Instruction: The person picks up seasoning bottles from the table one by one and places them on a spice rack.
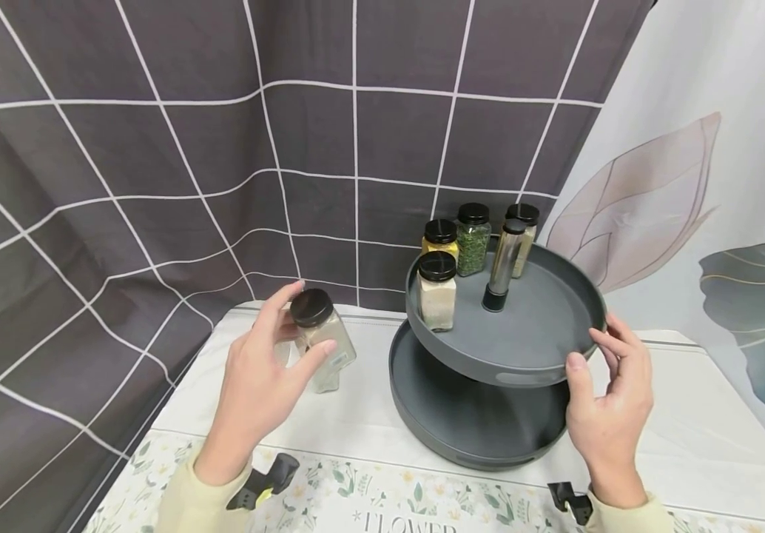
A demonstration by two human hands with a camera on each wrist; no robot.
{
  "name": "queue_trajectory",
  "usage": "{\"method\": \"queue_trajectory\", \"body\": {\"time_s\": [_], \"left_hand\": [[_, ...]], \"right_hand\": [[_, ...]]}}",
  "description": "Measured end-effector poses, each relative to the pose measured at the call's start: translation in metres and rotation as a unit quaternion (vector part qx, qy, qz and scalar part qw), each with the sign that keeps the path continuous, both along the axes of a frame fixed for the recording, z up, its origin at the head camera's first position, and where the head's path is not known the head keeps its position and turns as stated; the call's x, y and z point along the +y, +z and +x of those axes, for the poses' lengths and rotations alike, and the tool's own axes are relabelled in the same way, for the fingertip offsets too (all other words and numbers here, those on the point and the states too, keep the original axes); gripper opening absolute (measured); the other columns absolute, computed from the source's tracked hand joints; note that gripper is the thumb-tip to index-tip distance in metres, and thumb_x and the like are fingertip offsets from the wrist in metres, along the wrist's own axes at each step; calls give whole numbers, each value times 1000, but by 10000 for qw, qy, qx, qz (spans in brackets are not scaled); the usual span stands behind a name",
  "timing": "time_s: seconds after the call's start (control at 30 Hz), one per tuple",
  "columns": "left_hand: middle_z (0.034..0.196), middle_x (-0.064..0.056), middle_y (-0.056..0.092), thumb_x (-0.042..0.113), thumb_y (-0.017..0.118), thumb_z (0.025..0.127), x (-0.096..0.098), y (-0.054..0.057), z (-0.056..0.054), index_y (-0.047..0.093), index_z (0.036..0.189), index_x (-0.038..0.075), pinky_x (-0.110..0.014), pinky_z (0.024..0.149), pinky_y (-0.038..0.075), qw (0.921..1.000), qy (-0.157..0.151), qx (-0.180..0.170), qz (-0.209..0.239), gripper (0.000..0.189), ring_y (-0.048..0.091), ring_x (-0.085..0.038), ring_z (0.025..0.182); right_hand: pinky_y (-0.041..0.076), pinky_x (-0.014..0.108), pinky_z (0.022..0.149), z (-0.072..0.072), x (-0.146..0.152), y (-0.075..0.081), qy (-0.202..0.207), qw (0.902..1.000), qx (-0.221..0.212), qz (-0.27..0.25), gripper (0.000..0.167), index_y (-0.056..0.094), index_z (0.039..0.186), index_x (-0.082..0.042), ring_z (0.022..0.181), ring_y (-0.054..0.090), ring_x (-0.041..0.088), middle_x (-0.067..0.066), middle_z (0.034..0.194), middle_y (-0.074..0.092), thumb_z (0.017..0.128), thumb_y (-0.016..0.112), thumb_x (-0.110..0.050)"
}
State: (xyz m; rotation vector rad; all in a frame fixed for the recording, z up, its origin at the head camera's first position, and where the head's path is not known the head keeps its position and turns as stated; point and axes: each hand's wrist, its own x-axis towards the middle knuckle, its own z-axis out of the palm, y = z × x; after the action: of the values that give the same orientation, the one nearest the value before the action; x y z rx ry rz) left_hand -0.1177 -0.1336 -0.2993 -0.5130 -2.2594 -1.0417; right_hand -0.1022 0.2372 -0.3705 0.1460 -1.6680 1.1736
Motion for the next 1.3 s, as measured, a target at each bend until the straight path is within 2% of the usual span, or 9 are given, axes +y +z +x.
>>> {"method": "queue_trajectory", "body": {"time_s": [0.2,0.37,0.47,0.6,0.73,0.83,1.0,1.13,1.3], "left_hand": [[106,3,72,18,86,82,9,12,-2,51,146,21,-31,77,54,9995,-162,253,11,73,70,-11,92],[106,3,72,19,86,82,19,22,-5,53,143,20,-21,73,53,9989,-313,286,195,69,69,-8,92],[104,4,72,19,86,82,26,27,-6,54,143,20,-18,65,50,9979,-484,263,344,69,68,-7,90],[105,5,72,22,86,82,35,34,-8,54,143,21,-20,56,43,9975,-531,341,324,68,68,-6,90],[112,3,70,23,85,83,42,41,-12,55,144,19,-24,73,53,9963,-636,470,331,68,69,-8,94],[117,1,69,22,85,83,48,43,-18,55,144,16,-28,88,54,9950,-783,505,369,68,68,-9,95],[121,-1,68,22,84,85,59,45,-25,54,144,13,-27,87,54,9932,-968,586,280,67,68,-10,94],[117,-1,68,22,83,86,68,46,-31,54,144,11,-22,87,53,9907,-1140,711,232,66,68,-9,93],[116,-3,68,21,82,86,79,46,-38,55,143,9,-24,87,54,9877,-1281,871,219,64,67,-10,93]], "right_hand": [[38,28,113,3,-2,-2,-260,9990,-78,350,46,59,117,18,135,46,25,26,139,50,92,68,-19],[38,28,113,6,-5,-1,-335,9986,-54,397,46,59,117,18,135,45,26,28,140,49,92,67,-20],[39,28,112,7,-8,-1,-382,9985,-12,388,46,60,116,19,134,45,26,29,139,49,92,67,-20],[39,25,111,10,-10,-2,-507,9977,9,455,48,61,115,17,133,46,27,29,138,50,93,68,-24],[37,21,109,11,-11,-4,-649,9963,-1,563,51,63,114,15,132,46,30,28,138,51,92,69,-31],[36,25,110,12,-14,-4,-700,9957,79,605,55,64,113,14,132,46,33,31,136,51,91,70,-36],[33,35,113,14,-22,0,-746,9949,220,644,57,64,109,14,130,45,33,35,131,51,91,70,-40],[33,35,112,16,-26,0,-734,9949,233,648,55,64,109,13,131,44,32,35,132,50,90,71,-39],[32,34,112,18,-28,0,-728,9947,229,695,58,65,109,13,131,43,32,35,133,49,91,70,-42]]}}
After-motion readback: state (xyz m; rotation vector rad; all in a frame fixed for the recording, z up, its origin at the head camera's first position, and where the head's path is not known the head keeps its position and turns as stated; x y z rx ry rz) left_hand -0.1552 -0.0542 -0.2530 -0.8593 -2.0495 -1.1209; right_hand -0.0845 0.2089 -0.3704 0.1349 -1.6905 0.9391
